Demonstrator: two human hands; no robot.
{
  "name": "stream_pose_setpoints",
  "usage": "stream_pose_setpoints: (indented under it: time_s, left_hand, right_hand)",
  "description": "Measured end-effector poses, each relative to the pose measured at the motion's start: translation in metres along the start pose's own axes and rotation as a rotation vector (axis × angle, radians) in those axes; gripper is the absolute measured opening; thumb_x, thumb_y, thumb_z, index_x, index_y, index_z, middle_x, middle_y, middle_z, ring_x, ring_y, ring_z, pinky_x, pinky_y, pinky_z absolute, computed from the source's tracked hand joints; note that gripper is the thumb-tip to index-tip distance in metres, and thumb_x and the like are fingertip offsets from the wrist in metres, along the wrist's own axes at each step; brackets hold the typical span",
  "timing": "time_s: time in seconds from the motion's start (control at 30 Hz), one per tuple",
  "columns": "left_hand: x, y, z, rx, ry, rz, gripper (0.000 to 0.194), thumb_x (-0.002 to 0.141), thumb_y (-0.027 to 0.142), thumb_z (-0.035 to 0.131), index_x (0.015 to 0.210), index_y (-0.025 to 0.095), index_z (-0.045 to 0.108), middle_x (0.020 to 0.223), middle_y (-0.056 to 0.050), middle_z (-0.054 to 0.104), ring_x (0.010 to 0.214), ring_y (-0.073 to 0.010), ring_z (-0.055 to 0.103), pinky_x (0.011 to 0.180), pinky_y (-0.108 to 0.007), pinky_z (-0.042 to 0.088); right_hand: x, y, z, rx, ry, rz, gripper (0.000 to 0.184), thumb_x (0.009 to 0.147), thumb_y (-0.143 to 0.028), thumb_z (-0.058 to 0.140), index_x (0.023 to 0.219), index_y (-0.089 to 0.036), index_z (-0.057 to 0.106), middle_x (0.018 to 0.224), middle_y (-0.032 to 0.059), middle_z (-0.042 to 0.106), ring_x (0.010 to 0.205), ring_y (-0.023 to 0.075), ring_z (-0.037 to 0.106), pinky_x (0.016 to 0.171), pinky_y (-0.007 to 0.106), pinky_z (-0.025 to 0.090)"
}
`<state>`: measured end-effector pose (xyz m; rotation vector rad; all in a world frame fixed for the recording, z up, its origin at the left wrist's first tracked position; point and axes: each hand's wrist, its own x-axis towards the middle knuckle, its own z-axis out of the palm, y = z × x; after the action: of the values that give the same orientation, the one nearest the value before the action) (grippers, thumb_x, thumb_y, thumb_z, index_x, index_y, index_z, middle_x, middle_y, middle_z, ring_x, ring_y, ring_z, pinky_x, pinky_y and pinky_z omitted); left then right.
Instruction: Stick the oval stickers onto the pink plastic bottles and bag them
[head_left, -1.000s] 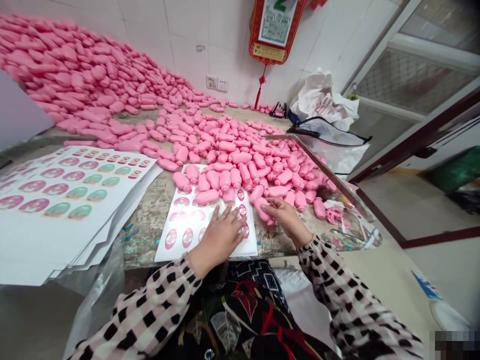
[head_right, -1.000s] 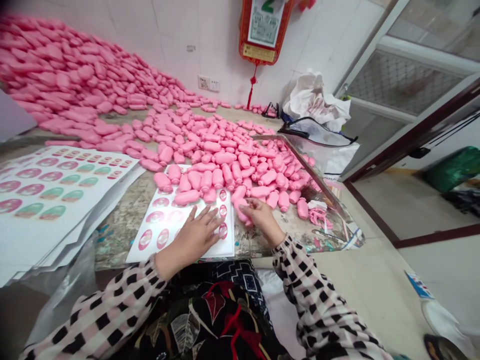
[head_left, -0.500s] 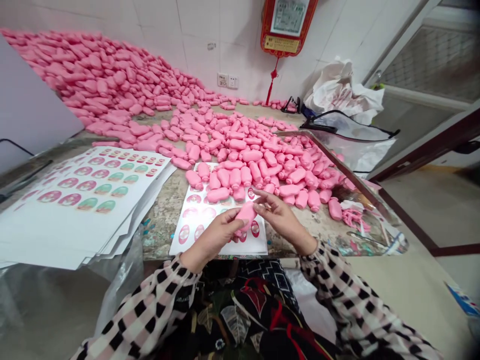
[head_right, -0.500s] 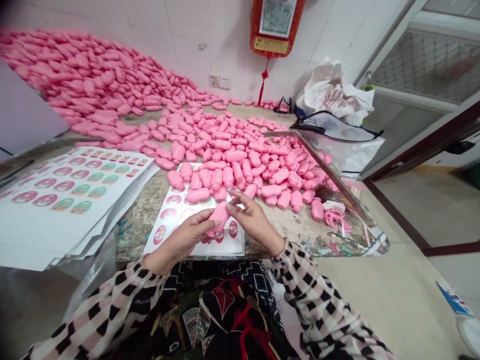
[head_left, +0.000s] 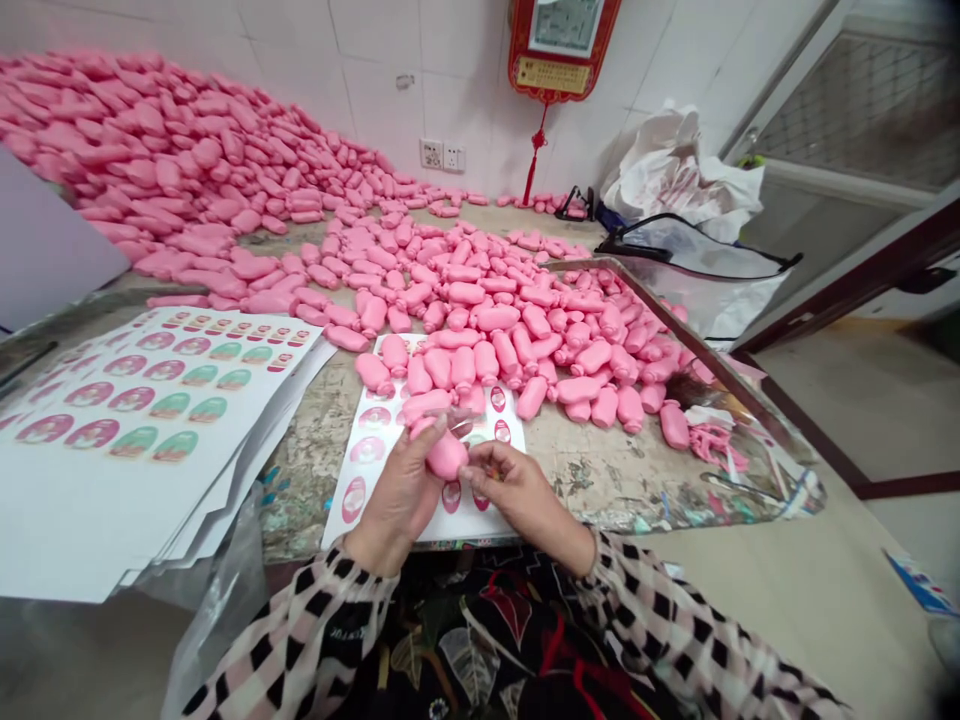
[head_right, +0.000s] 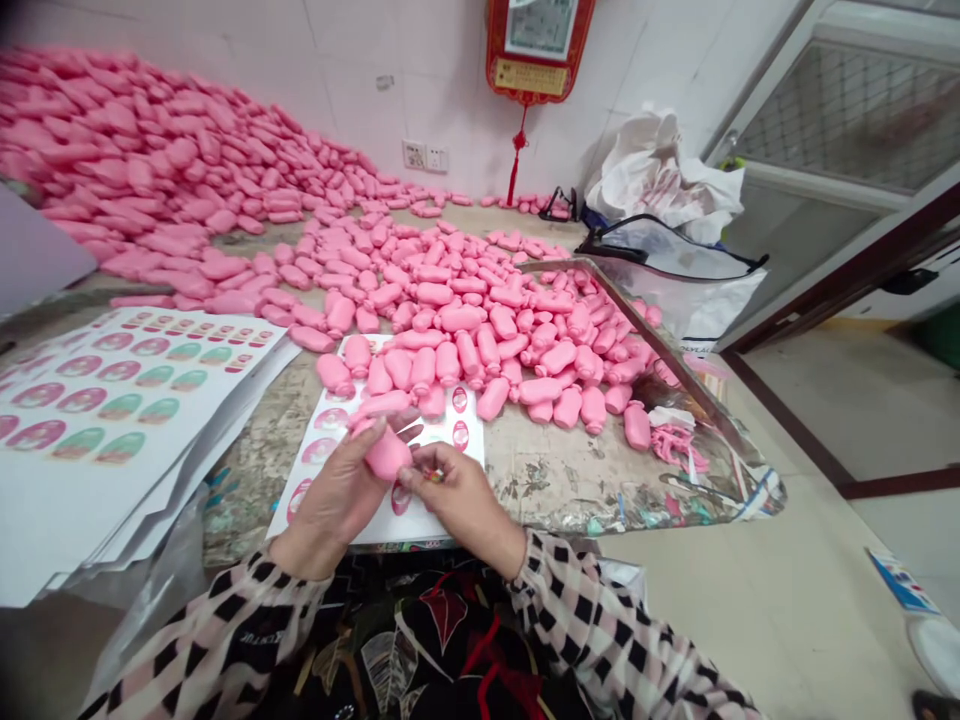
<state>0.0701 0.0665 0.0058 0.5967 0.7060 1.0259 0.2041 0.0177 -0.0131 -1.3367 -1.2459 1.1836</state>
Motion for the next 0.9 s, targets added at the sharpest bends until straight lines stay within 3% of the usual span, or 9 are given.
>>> stream_pose_setpoints:
  time_s: [0.1,0.2,0.3,0.43,0.67,0.9]
  left_hand:
    - [0.009,0.007,-0.004,0.010,0.055,-0.011,0.018,0.071,0.026,0.067,0.083,0.018,0.056,0.073,0.000,0.062,0.071,-0.0137,0.060,0.070,-0.028,0.048]
    - [0.014,0.008,-0.005,0.111,0.052,-0.078,0.021,0.071,0.028,0.067,0.084,0.018,0.054,0.061,0.002,0.058,0.058,-0.0129,0.058,0.058,-0.025,0.047]
    - [0.016,0.003,-0.005,0.175,0.070,-0.180,0.026,0.070,0.031,0.066,0.089,0.016,0.054,0.060,0.000,0.058,0.053,-0.0135,0.058,0.052,-0.024,0.046]
    - [0.017,-0.004,-0.007,0.190,0.109,-0.265,0.026,0.069,0.029,0.067,0.087,0.016,0.053,0.060,-0.001,0.059,0.057,-0.0167,0.061,0.056,-0.028,0.050]
    - [0.019,-0.008,-0.011,0.148,0.108,-0.274,0.023,0.068,0.022,0.067,0.084,0.016,0.053,0.058,0.001,0.058,0.062,-0.0173,0.064,0.061,-0.028,0.051]
    - [0.019,-0.010,-0.014,0.078,0.086,-0.265,0.023,0.064,0.020,0.068,0.081,0.016,0.054,0.058,0.002,0.058,0.064,-0.0174,0.064,0.065,-0.030,0.052]
  right_hand:
    - [0.015,0.006,-0.023,-0.421,0.176,-0.103,0.025,0.080,-0.023,0.051,0.103,-0.022,0.061,0.102,0.0040,0.064,0.095,0.0185,0.057,0.084,0.033,0.044]
    - [0.034,0.008,-0.038,-0.674,0.191,-0.084,0.044,0.078,-0.017,0.047,0.120,-0.021,0.053,0.120,0.0057,0.058,0.113,0.0205,0.050,0.096,0.035,0.038]
    - [0.052,0.010,-0.033,-0.706,0.219,-0.061,0.055,0.078,-0.015,0.043,0.133,-0.021,0.040,0.129,0.0058,0.052,0.119,0.0190,0.046,0.098,0.034,0.036]
    - [0.074,0.008,-0.016,-0.741,0.270,-0.066,0.063,0.078,-0.017,0.042,0.140,-0.017,0.027,0.133,0.0097,0.046,0.123,0.0206,0.041,0.098,0.035,0.036]
    - [0.101,0.003,0.004,-0.766,0.298,-0.050,0.059,0.082,-0.027,0.042,0.139,-0.013,0.028,0.133,0.0153,0.043,0.123,0.0251,0.040,0.097,0.038,0.036]
    - [0.102,-0.002,0.014,-0.781,0.149,-0.138,0.061,0.078,-0.018,0.041,0.138,-0.013,0.031,0.130,0.0128,0.047,0.118,0.0220,0.046,0.095,0.034,0.039]
